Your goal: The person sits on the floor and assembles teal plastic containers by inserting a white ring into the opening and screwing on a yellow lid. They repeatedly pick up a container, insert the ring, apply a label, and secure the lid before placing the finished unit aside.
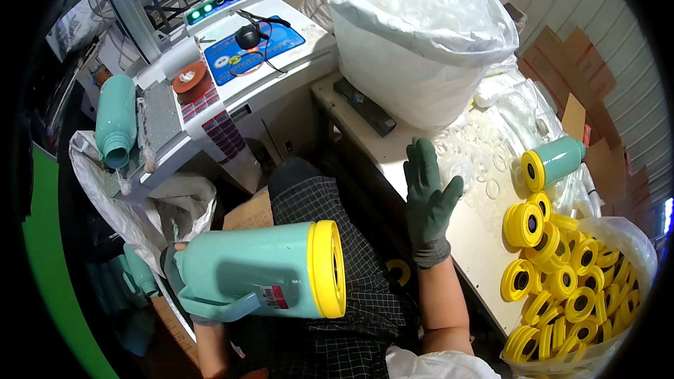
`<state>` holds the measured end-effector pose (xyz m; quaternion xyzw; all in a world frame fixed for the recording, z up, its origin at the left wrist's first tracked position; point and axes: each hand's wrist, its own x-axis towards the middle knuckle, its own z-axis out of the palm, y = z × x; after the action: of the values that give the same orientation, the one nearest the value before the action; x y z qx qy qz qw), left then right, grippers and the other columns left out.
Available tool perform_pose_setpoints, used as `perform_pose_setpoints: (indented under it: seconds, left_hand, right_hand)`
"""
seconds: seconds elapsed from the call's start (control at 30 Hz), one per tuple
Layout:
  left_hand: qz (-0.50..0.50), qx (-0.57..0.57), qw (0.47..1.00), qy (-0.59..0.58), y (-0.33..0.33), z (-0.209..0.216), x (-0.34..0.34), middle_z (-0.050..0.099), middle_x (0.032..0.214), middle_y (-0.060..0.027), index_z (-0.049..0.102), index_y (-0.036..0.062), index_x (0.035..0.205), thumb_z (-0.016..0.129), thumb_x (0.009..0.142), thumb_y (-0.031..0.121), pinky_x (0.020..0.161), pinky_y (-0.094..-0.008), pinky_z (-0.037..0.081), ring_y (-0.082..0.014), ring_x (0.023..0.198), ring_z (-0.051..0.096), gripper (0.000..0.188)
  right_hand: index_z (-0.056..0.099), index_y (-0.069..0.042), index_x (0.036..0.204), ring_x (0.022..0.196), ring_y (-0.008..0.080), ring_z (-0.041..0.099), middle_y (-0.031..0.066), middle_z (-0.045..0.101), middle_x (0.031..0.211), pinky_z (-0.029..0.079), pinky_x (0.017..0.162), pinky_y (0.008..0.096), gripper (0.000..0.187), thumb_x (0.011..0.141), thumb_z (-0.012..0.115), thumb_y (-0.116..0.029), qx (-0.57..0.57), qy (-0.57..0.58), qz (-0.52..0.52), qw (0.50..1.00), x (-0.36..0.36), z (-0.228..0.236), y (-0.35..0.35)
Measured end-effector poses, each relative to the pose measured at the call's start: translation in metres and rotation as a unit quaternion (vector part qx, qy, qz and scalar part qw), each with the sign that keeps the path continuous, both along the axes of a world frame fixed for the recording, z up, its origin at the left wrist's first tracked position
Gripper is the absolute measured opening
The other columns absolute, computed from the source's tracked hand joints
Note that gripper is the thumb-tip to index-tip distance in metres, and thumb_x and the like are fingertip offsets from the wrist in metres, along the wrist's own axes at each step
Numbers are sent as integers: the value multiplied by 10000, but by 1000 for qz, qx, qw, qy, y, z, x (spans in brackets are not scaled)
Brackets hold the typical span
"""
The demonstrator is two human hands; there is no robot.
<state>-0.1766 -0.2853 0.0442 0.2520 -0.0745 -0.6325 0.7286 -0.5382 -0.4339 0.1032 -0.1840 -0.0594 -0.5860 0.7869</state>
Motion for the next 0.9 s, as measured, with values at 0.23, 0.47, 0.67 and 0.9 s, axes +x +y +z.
perform_pose_setpoints:
  seconds: [0.23,0.47,0.67,0.9]
  left_hand:
    - [77,18,977,-197,-17,19,-25,643,1035,-55,582,77,1228,444,1101,337,844,-336,569,-177,936,655,321]
    - [100,-57,820,-561,-35,61,-86,632,1201,-129,583,-27,1300,551,1045,329,951,-372,508,-252,1069,624,439]
    - [89,-174,761,-619,-61,98,-154,601,1226,-128,582,-19,1316,558,1014,342,1041,-411,452,-228,1124,589,472]
    - [162,-125,617,-760,-55,55,-54,588,1309,-213,569,-3,1364,785,905,215,959,-462,519,-382,1147,599,551]
  right_hand:
    - [207,-16,1666,1575,310,283,190,257,1716,235,1291,456,786,1100,424,-515,-56,481,-181,856,23,-36,42]
    - [491,25,1503,1259,287,609,193,604,1420,467,1116,395,581,1113,459,-404,126,655,-275,692,-12,-22,100]
    - [556,-35,1266,1066,288,617,157,583,1153,502,908,425,365,1025,541,-309,173,566,-420,688,-126,-52,-7]
    - [681,-94,910,734,259,648,81,604,714,502,644,436,60,911,642,-139,-313,806,-288,-413,-442,-56,-93]
